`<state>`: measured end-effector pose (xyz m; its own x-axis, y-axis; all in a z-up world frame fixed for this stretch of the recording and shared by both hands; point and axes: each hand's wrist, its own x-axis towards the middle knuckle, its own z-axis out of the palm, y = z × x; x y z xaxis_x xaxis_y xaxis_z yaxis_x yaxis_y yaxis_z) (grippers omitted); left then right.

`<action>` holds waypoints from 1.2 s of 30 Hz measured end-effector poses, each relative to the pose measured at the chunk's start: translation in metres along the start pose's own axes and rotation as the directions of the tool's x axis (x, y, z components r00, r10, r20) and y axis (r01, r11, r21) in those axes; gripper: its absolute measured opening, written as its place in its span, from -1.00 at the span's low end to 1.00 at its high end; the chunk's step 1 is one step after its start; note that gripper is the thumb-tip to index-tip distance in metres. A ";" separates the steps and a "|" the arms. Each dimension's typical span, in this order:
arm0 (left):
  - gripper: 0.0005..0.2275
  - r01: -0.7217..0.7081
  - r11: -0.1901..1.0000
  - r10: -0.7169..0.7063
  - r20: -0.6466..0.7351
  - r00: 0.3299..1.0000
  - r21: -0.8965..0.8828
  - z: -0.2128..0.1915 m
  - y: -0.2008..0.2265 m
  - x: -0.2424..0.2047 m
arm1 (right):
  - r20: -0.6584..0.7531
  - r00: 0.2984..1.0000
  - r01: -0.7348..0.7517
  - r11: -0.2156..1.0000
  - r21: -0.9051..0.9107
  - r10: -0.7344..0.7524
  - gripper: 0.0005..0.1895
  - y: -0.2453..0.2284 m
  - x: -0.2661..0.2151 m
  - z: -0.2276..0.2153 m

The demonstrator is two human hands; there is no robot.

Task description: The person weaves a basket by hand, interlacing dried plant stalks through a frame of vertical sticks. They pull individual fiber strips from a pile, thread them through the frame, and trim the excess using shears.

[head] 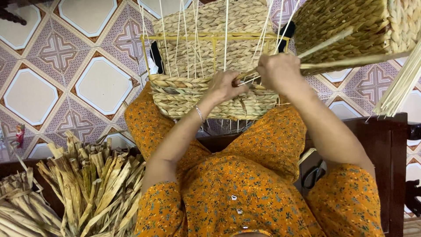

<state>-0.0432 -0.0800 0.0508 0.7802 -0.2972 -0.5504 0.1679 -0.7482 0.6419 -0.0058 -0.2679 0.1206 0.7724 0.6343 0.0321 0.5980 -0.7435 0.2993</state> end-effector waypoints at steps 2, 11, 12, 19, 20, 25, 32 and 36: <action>-0.74 -0.050 0.990 0.069 -0.142 0.987 0.134 0.015 -0.010 0.007 | 0.655 0.742 -0.470 0.808 0.356 0.143 -0.76 0.009 0.011 -0.024; -0.79 -0.396 0.905 0.420 -0.474 0.774 0.154 0.040 -0.057 0.021 | 0.618 0.774 -0.391 0.871 0.299 0.136 -0.72 0.022 -0.019 0.022; -0.79 -0.394 0.906 0.417 -0.474 0.776 0.153 0.039 -0.056 0.017 | 0.619 0.774 -0.389 0.871 0.301 0.133 -0.72 0.013 -0.022 0.030; -0.91 -0.531 0.765 0.644 -0.417 0.642 0.364 0.041 -0.075 0.020 | 0.338 0.927 -0.348 0.717 0.604 0.165 -0.62 -0.037 -0.036 0.097; -0.88 -0.539 0.739 0.672 -0.393 0.627 0.404 0.045 -0.081 0.024 | 0.246 0.942 -0.329 0.765 0.553 0.227 -0.65 -0.040 -0.038 0.105; -0.91 -0.268 0.944 0.317 -0.296 0.901 0.195 0.017 -0.043 0.028 | 0.218 0.940 -0.331 0.552 0.765 0.261 -0.78 -0.053 -0.055 0.103; -0.40 -0.226 0.916 0.367 -0.465 0.806 0.332 0.017 -0.022 0.037 | -0.271 0.929 -0.009 0.749 0.662 0.251 -0.86 -0.059 -0.073 0.111; -0.55 -0.181 0.801 0.418 -0.316 0.852 0.570 0.041 -0.038 0.065 | -0.409 0.906 0.035 0.946 0.323 0.106 -0.47 -0.063 -0.068 0.063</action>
